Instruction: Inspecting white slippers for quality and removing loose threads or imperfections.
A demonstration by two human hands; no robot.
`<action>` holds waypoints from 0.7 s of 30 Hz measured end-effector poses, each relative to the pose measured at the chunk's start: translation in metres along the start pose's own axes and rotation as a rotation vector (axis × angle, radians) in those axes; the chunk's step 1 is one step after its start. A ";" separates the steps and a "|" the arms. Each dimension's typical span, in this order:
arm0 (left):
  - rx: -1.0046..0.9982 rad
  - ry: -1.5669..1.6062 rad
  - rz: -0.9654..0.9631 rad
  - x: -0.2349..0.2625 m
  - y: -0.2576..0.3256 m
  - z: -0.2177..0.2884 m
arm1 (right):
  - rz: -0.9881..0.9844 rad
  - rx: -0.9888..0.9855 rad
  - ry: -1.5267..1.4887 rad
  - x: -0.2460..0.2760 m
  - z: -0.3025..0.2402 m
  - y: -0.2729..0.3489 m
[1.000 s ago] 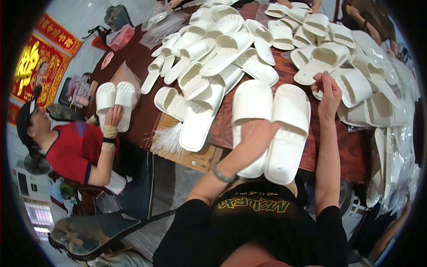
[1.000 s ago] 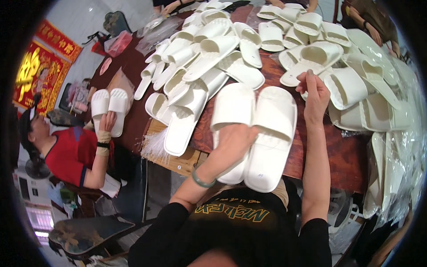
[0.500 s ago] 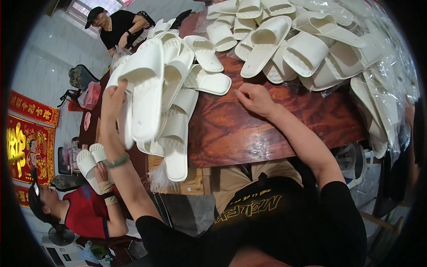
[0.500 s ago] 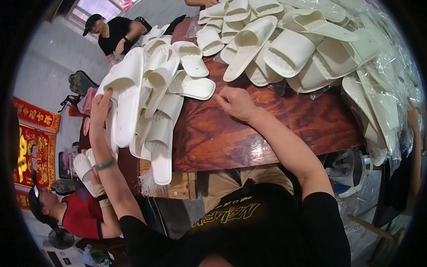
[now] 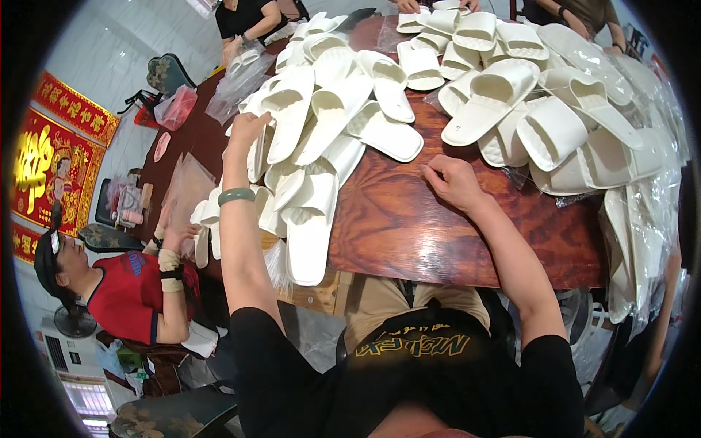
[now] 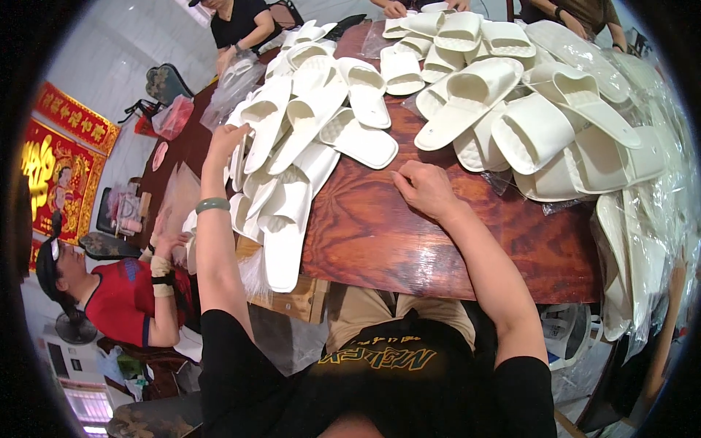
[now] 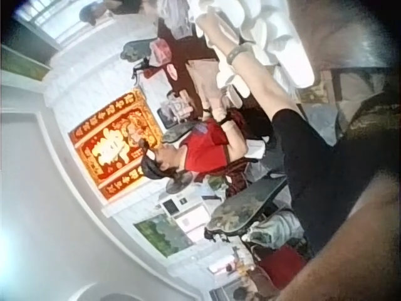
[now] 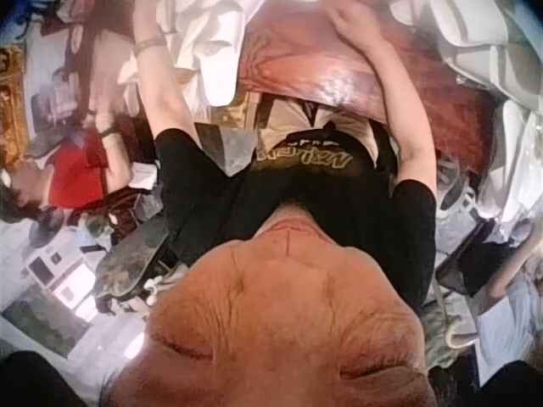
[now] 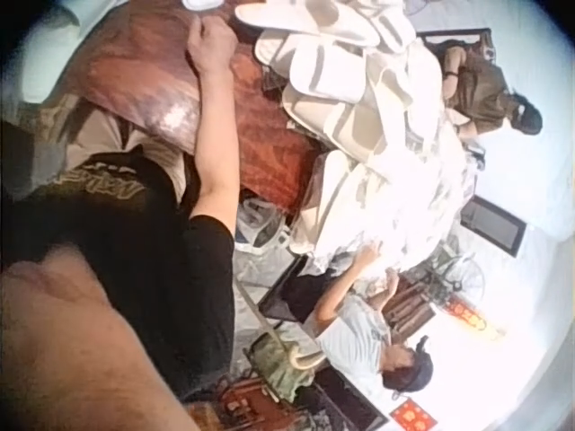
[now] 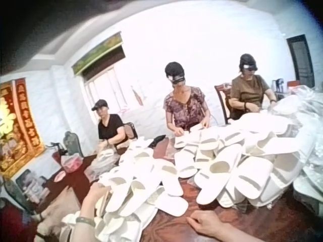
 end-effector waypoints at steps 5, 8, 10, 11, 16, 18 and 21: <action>0.085 0.441 0.214 0.040 0.052 0.067 | 0.042 0.036 -0.024 0.002 -0.002 0.000; 0.096 0.962 -0.133 0.043 0.093 0.119 | 0.037 0.038 -0.023 0.001 -0.002 0.000; -0.124 0.972 -0.220 0.027 0.129 0.156 | 0.005 0.004 -0.022 -0.002 -0.001 0.000; -0.115 0.984 -0.245 0.013 0.147 0.165 | 0.017 0.020 -0.031 -0.002 -0.002 0.000; -0.102 1.170 -0.852 -0.101 0.236 0.204 | -0.007 0.032 -0.022 -0.003 0.003 0.002; -0.305 0.804 -0.984 -0.152 0.259 0.211 | -0.077 -0.064 -0.145 -0.007 0.015 0.004; -0.375 0.120 -0.532 -0.196 0.256 0.202 | 0.097 -0.290 -0.141 0.006 0.036 0.009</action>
Point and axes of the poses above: each hand's wrist, its own y-axis away from the middle knuckle, its own x-axis out of the back of the hand, z = x × y, the point moved 6 cm from there along -y, towards the middle knuckle, and after that the axes turned 10 degrees about y, right-handed, at the moved point
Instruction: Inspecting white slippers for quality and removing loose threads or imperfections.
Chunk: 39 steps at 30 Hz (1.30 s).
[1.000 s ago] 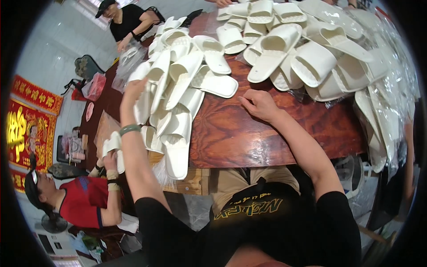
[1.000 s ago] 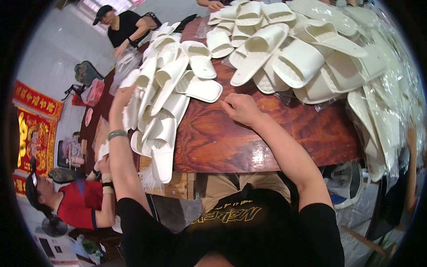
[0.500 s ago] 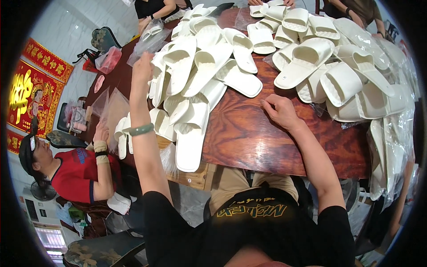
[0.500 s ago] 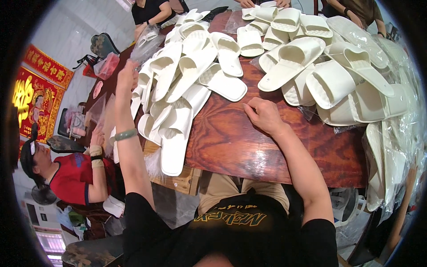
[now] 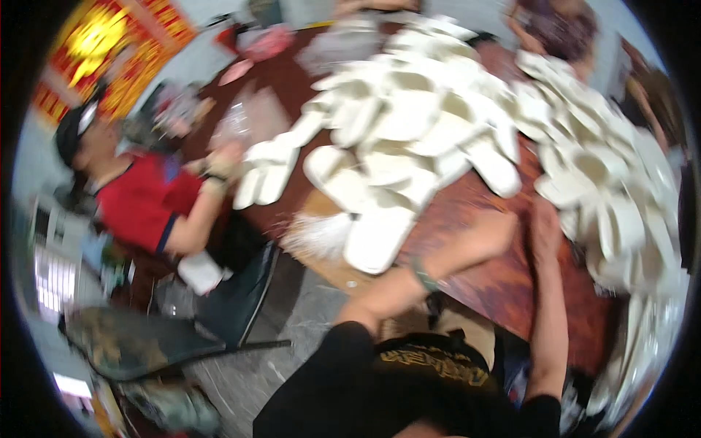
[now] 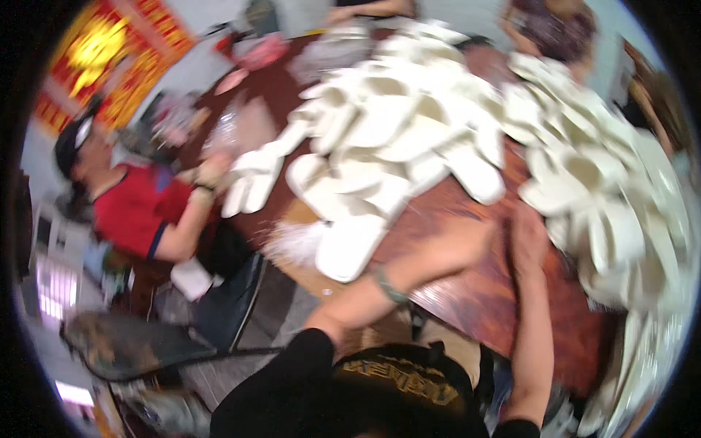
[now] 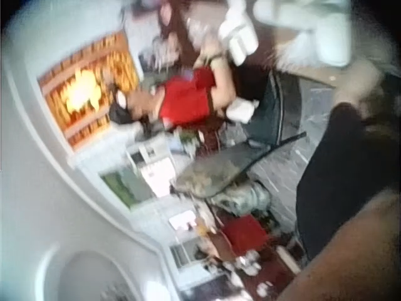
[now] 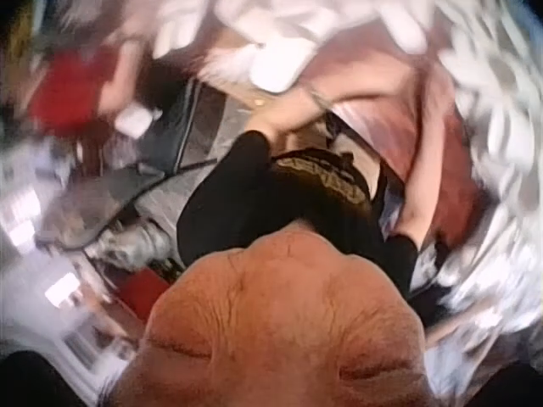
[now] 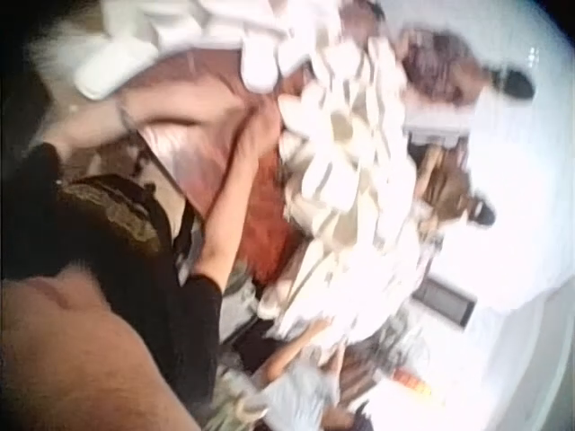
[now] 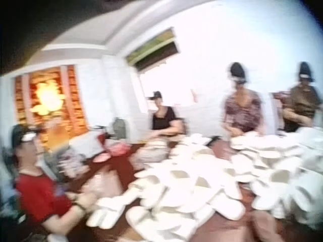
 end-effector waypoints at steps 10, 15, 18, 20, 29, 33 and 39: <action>0.176 -0.186 0.033 0.001 -0.050 -0.051 | -0.002 0.249 0.195 -0.013 -0.022 0.011; 0.203 -0.155 0.027 0.016 -0.047 -0.059 | -0.110 0.182 0.651 -0.013 -0.017 0.004; 0.162 -0.163 0.053 0.015 -0.044 -0.057 | -0.034 0.289 0.485 -0.010 -0.022 0.003; 0.177 -0.165 0.078 0.015 -0.044 -0.057 | 0.054 0.338 0.322 -0.004 -0.025 0.003; 0.149 -0.149 0.134 0.016 -0.042 -0.056 | -0.072 0.391 0.466 -0.017 -0.035 0.011; 0.136 -0.161 0.099 0.014 -0.043 -0.057 | -0.051 0.321 0.427 -0.015 -0.033 0.010; 0.128 -0.159 0.114 0.012 -0.042 -0.058 | -0.035 0.379 0.368 -0.014 -0.037 0.011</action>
Point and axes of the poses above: each hand's wrist, its own y-axis away from the middle knuckle, its own x-axis out of the back of the hand, z = x × y, the point moved 6 cm from there along -y, towards the middle knuckle, and after that the axes turned 10 degrees about y, right-handed, at the moved point
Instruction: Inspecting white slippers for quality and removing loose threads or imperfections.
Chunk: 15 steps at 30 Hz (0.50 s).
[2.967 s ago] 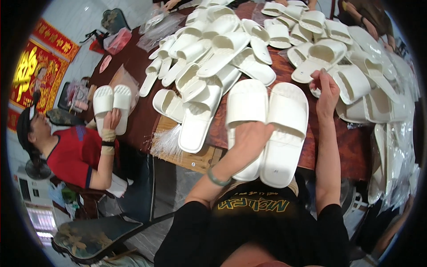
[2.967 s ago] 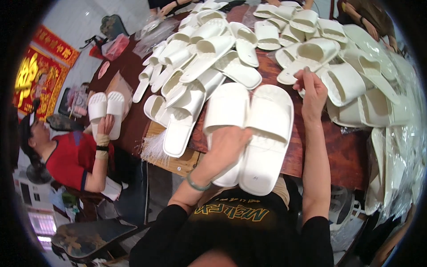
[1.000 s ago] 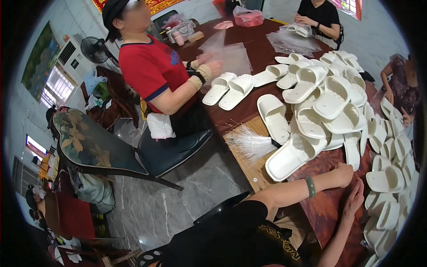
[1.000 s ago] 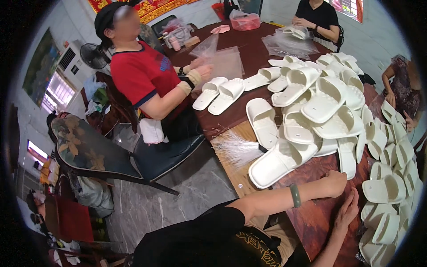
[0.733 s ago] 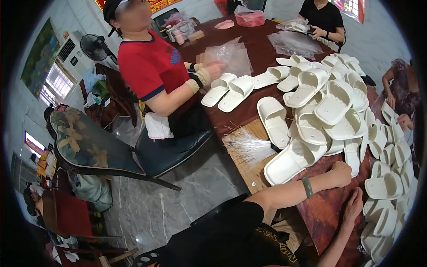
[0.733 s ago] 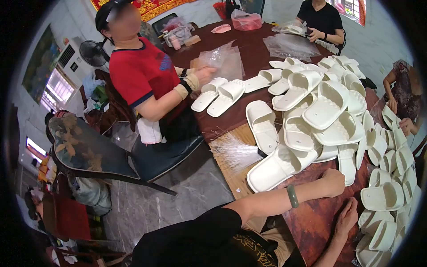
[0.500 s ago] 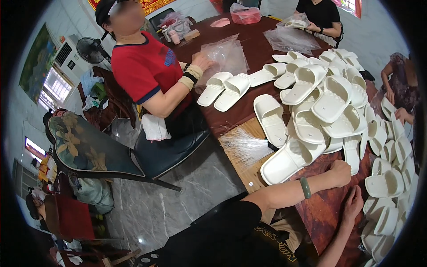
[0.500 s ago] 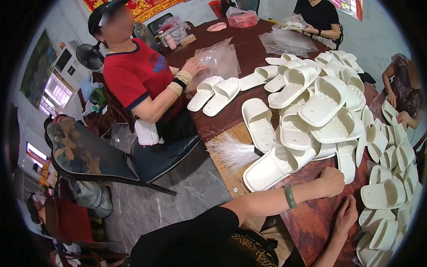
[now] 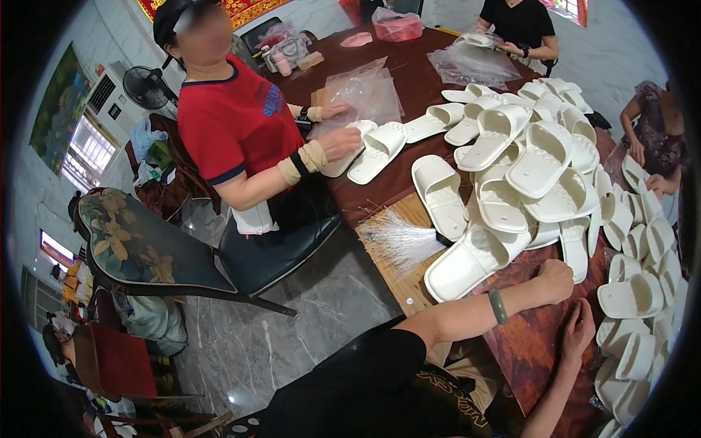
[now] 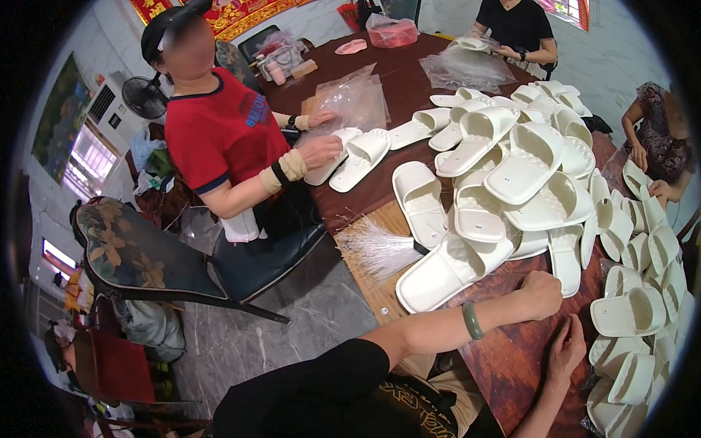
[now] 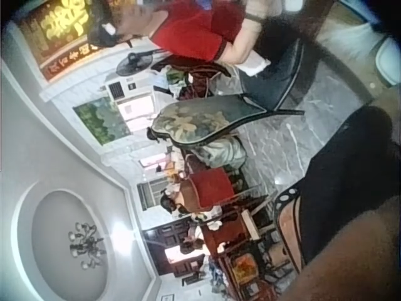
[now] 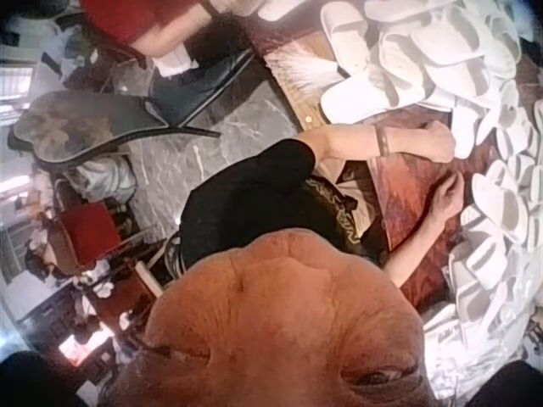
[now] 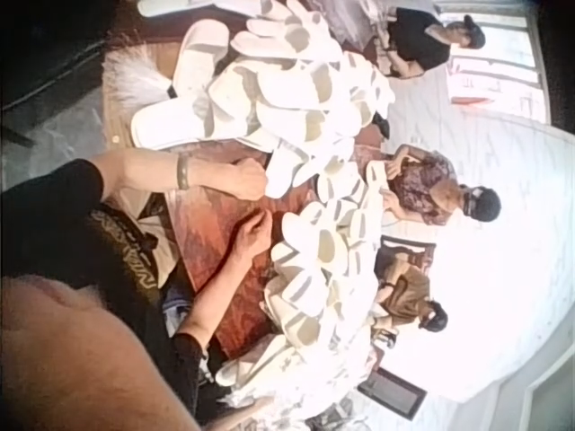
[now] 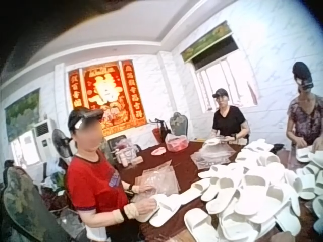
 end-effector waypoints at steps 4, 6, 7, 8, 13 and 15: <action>0.020 0.010 0.021 0.002 0.001 -0.001 | -0.013 0.039 0.008 -0.001 -0.002 0.000; -0.012 0.005 0.015 0.001 0.002 0.000 | -0.014 0.045 0.016 -0.001 -0.003 -0.001; -0.013 0.001 0.031 0.002 0.002 0.000 | -0.011 0.065 0.024 -0.001 -0.004 -0.001; -0.006 0.006 0.043 0.002 0.002 0.000 | -0.007 0.086 0.032 -0.001 -0.006 -0.001; 0.008 0.037 0.060 0.002 0.002 -0.002 | -0.008 0.041 -0.002 0.002 -0.010 0.000; 0.025 0.057 0.034 0.000 0.001 -0.002 | 0.022 -0.033 -0.075 0.006 -0.007 0.000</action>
Point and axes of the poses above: each hand's wrist, its own y-axis away from the middle knuckle, its own x-axis out of the back of the hand, z = x × y, the point moved 6 cm from there along -y, towards the middle knuckle, and after that the axes turned 10 degrees about y, right-handed, at the moved point
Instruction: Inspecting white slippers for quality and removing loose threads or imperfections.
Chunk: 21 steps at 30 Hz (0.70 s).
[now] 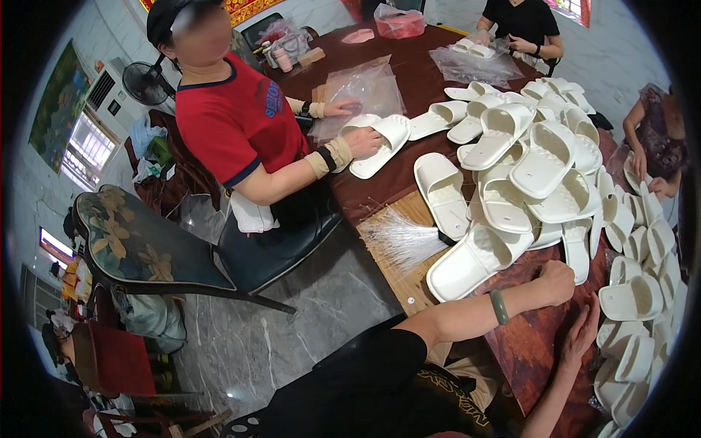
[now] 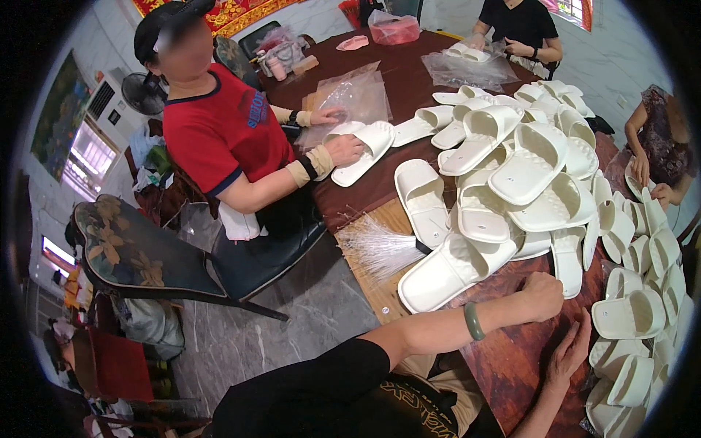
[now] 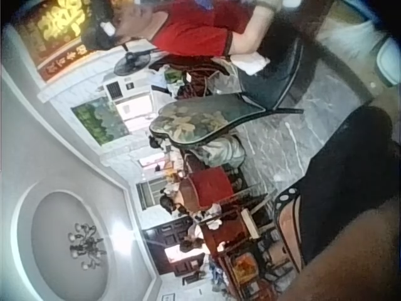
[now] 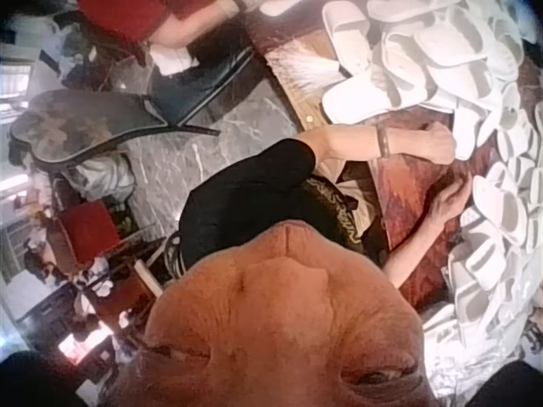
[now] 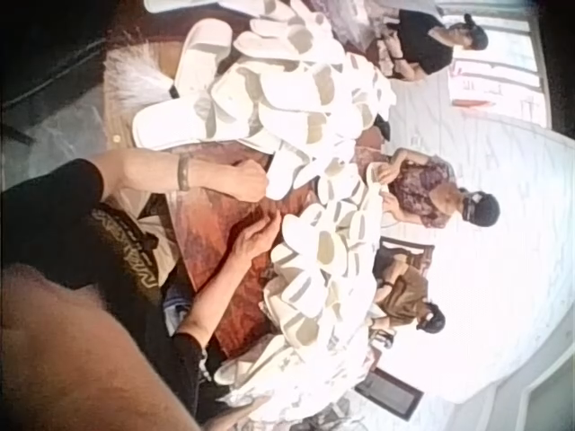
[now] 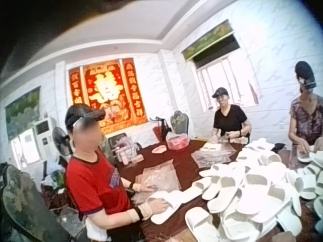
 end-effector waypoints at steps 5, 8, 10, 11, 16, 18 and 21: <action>0.000 -0.024 0.014 0.000 0.000 0.001 | -0.116 -0.037 -0.011 -0.008 0.005 0.001; 0.002 -0.015 0.033 0.000 -0.001 -0.001 | -0.012 -0.199 -0.346 -0.006 0.020 0.005; 0.021 0.007 0.050 0.000 -0.001 -0.002 | -0.072 -0.143 -0.152 -0.009 0.019 0.005; 0.007 -0.018 0.047 0.000 -0.001 -0.001 | -0.125 -0.086 0.042 -0.011 0.018 0.005; -0.065 -0.074 0.010 0.000 0.000 0.004 | -0.099 -0.133 -0.110 -0.008 0.018 0.002; -0.011 -0.034 -0.005 0.001 0.001 0.001 | -0.135 -0.051 0.087 -0.009 0.011 0.000; -0.061 -0.079 -0.021 -0.001 0.001 0.003 | 0.061 -0.086 -0.096 0.003 0.009 -0.001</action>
Point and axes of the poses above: each hand's wrist, its own y-axis away from the middle knuckle, its own x-axis out of the back of the hand, z = x × y, the point moved 6 cm from there along -y, towards the middle knuckle, and after that the axes turned 10 degrees about y, right-handed, at the moved point
